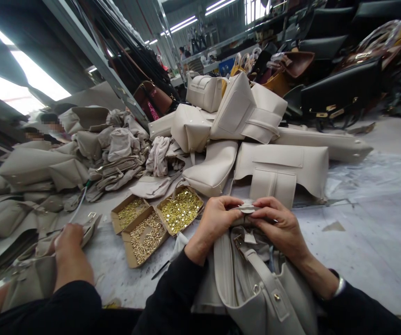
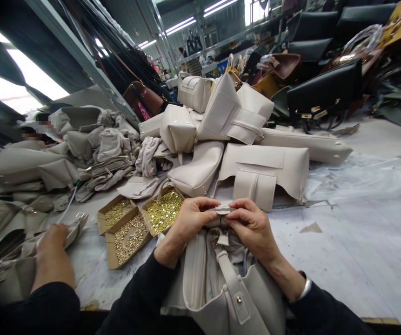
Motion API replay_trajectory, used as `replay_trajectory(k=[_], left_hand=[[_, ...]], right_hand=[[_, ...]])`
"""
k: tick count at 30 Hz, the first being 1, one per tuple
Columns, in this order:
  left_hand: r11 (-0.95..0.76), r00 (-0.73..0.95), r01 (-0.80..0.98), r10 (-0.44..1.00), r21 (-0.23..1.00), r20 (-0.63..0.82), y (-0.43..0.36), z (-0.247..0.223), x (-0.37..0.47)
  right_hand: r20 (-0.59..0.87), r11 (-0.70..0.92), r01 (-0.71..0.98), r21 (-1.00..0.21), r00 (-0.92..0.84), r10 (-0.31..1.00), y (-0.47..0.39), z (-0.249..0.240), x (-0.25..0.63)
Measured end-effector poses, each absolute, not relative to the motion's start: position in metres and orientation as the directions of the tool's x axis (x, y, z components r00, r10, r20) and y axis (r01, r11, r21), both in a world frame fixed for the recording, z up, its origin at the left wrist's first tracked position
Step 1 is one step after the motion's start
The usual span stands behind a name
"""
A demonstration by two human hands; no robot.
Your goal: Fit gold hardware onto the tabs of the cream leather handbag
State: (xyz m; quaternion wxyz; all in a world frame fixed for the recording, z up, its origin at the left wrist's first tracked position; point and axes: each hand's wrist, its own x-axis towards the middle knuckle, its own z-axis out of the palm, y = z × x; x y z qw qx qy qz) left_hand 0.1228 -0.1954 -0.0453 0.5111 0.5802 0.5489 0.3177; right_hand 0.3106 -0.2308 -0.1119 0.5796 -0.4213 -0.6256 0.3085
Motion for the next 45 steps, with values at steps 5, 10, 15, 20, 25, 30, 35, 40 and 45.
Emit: replay_trajectory(k=[5,10,15,20,25,30,35,40,45], left_hand=[[0.093,0.207,0.327,0.964,0.940,-0.168,-0.198,-0.045,0.123],[0.086,0.215,0.355,0.962,0.931,-0.171,-0.197,-0.044,0.122],[0.111,0.227,0.355,0.953,0.928,-0.201,-0.194,-0.043,0.121],[0.101,0.233,0.353,0.953,0.930,-0.192,-0.194,-0.044,0.120],[0.064,0.263,0.378,0.949,0.924,-0.174,-0.194,-0.044,0.118],[0.066,0.275,0.374,0.945,0.925,-0.179,-0.193,-0.047,0.117],[0.088,0.260,0.351,0.947,0.932,-0.187,-0.191,-0.052,0.115],[0.101,0.260,0.330,0.946,0.938,-0.194,-0.192,-0.050,0.116],[0.133,0.250,0.320,0.943,0.938,-0.219,-0.193,-0.050,0.117]], right_hand=[[0.450,0.439,0.157,-0.885,0.040,0.892,-0.232,-0.109,0.309],[0.377,0.372,0.096,-0.923,0.038,0.925,-0.229,-0.109,0.310],[0.240,0.240,-0.023,-0.971,0.012,0.971,-0.226,-0.109,0.309],[0.135,0.138,-0.112,-0.984,0.033,0.990,-0.226,-0.108,0.306],[0.116,0.116,-0.066,-0.991,-0.001,0.993,-0.224,-0.104,0.306],[0.004,-0.004,-0.110,-0.994,-0.067,0.998,-0.216,-0.101,0.308],[0.023,0.017,-0.153,-0.988,-0.042,0.999,-0.215,-0.101,0.307],[0.024,0.014,-0.174,-0.985,-0.055,0.998,-0.217,-0.098,0.307],[-0.091,-0.125,-0.278,-0.952,-0.131,0.987,-0.212,-0.096,0.307]])
